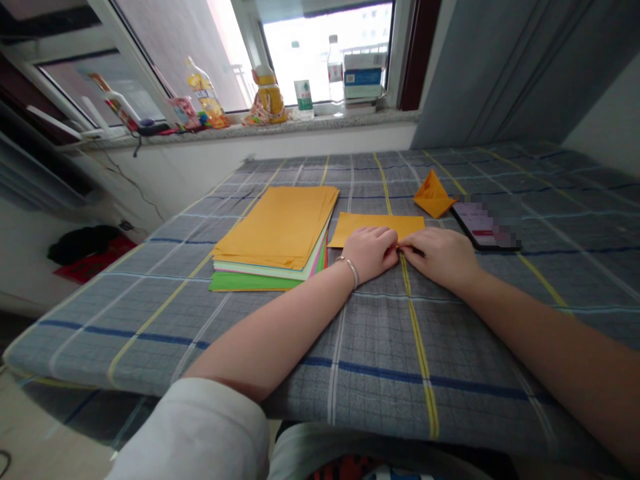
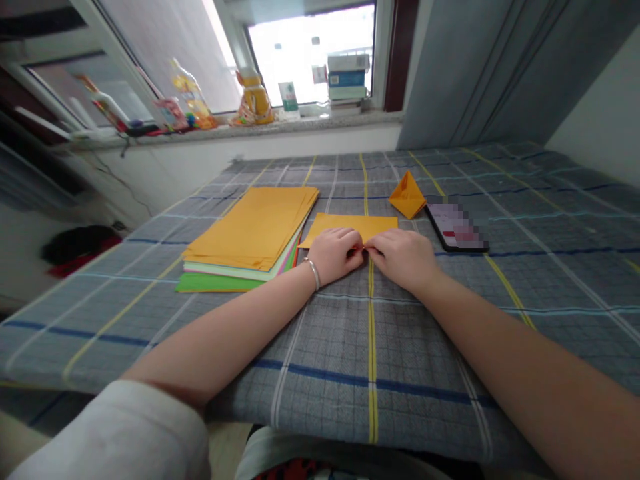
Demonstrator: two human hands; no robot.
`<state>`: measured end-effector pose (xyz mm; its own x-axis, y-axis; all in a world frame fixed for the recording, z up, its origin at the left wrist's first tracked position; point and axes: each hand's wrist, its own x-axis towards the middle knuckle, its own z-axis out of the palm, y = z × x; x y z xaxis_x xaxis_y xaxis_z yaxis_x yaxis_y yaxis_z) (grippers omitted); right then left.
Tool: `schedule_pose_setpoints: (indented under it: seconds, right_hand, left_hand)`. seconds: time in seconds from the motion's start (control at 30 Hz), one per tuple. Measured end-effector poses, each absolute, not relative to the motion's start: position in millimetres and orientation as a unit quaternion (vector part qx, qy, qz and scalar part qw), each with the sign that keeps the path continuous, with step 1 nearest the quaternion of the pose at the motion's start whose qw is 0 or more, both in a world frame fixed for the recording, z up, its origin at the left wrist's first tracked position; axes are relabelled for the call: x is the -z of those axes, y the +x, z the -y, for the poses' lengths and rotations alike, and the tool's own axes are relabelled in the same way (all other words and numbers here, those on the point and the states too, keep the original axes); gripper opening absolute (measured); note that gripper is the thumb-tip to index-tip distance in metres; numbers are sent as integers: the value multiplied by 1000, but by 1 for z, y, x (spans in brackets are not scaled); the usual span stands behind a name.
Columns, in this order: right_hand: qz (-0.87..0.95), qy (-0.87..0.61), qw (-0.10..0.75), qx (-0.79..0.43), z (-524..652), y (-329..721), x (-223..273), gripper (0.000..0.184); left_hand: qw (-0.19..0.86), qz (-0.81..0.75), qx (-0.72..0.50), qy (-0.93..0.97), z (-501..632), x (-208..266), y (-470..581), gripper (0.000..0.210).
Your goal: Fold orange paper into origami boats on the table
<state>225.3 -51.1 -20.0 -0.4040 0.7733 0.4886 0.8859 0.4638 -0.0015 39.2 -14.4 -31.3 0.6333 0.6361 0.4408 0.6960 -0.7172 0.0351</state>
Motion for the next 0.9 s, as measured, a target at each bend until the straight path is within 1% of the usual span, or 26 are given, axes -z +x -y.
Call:
schedule_pose_setpoints:
  seconds: [0.23,0.37,0.6,0.73,0.9]
  right_hand:
    - [836,-500,182,136,49,229,23,26]
    - [827,-515,195,111,47,233,26,21]
    - [806,-543,219,94,45,238,30,22]
    - [797,-556,226,68,45,241,29,21]
    - [795,-555,237,68,43,244,29,18]
  left_hand:
    - [128,329,178,-919,18,26,41,15]
    - [140,330,159,-920,21,23,39,16]
    - [153,340,157,-915,20,22,27,11]
    - [172,363,152,-903,19,21,16,12]
    - [187,377,138,-897,12,20,0,12]
